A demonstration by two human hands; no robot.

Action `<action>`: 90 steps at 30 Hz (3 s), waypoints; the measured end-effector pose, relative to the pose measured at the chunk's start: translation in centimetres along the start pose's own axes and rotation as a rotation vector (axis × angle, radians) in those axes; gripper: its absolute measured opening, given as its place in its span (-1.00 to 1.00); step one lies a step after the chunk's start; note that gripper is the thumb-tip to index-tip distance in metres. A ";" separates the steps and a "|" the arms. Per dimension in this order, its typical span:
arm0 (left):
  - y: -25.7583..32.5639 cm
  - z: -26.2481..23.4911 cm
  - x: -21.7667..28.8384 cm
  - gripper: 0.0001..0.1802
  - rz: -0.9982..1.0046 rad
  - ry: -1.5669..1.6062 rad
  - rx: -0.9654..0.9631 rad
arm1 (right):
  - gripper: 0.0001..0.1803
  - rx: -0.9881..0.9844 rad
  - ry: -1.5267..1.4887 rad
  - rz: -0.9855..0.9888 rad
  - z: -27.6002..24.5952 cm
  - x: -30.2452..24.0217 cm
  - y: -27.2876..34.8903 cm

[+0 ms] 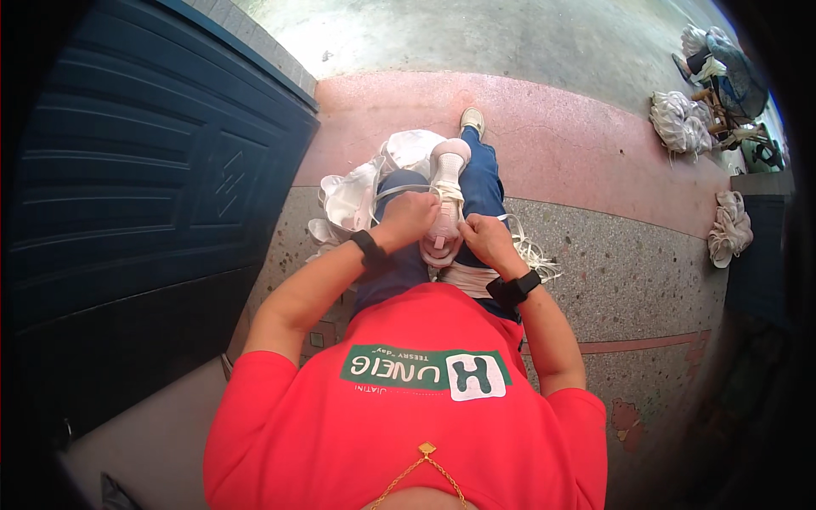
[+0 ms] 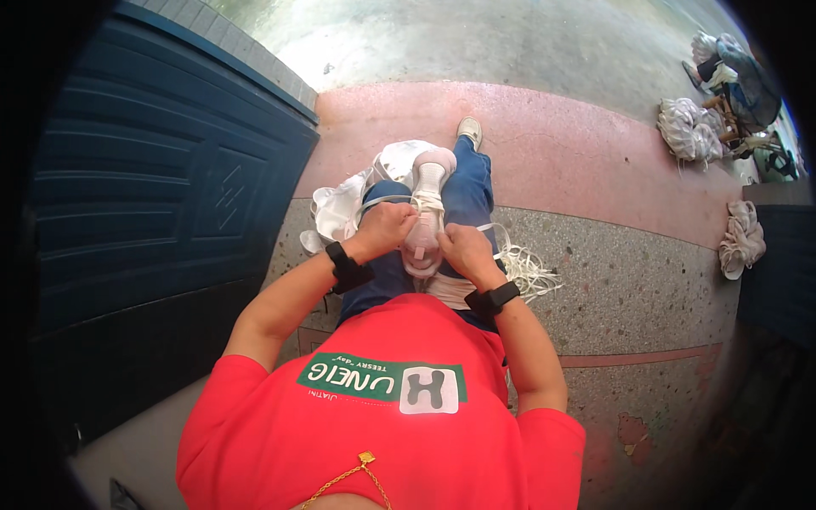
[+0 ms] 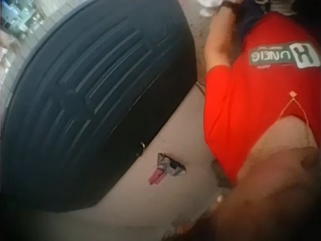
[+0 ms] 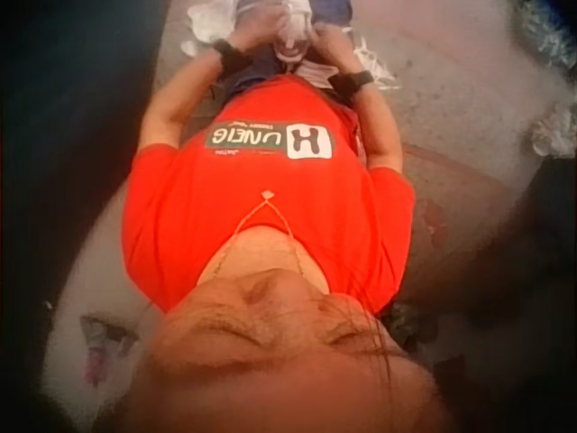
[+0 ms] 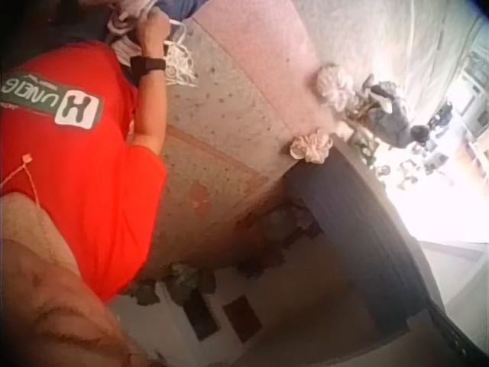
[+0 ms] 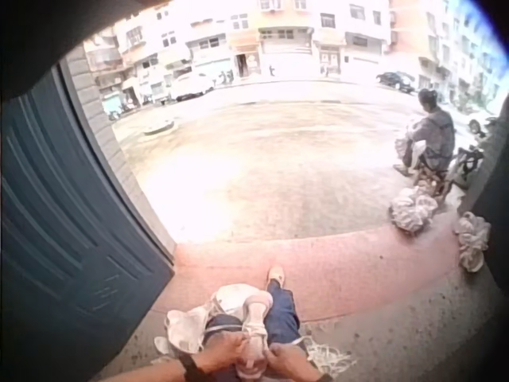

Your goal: Lacing white shoes while sitting in a workshop area.

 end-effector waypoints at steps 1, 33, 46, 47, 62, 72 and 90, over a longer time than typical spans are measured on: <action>0.2 0.2 -0.2 -0.75 -0.005 -0.014 0.024 | -0.57 0.010 0.001 -0.014 0.0 0.0 0.1; -1.5 1.9 -2.3 -0.84 -0.297 0.668 -0.289 | -0.46 0.222 -0.219 0.130 0.0 -0.4 0.4; -5.9 1.0 5.2 -0.88 0.528 -0.524 -0.098 | -0.63 0.048 -0.017 0.169 0.7 -0.2 0.8; -6.5 1.6 4.8 -0.88 0.549 -0.575 -0.142 | -0.63 0.049 -0.008 0.164 0.6 -0.4 0.9; -9.2 1.2 1.8 -0.90 0.585 -0.302 -0.016 | -0.58 0.078 -0.113 0.117 0.3 -1.1 0.4; -10.7 1.4 2.7 -0.60 0.063 0.233 -0.640 | -0.57 0.128 -0.019 0.038 0.0 -2.3 0.4; -2.8 -2.2 0.0 -0.78 0.171 -0.145 -0.153 | -0.69 0.115 -0.044 0.061 -3.5 1.5 3.3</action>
Point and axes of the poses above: each hand's wrist, its own y-axis away from the middle knuckle, its own z-axis out of the palm, x = y × z, the point moved 2 cm from there along -y, towards the middle knuckle, and after that the axes turned 2 degrees about -z, right-handed, at the moved point
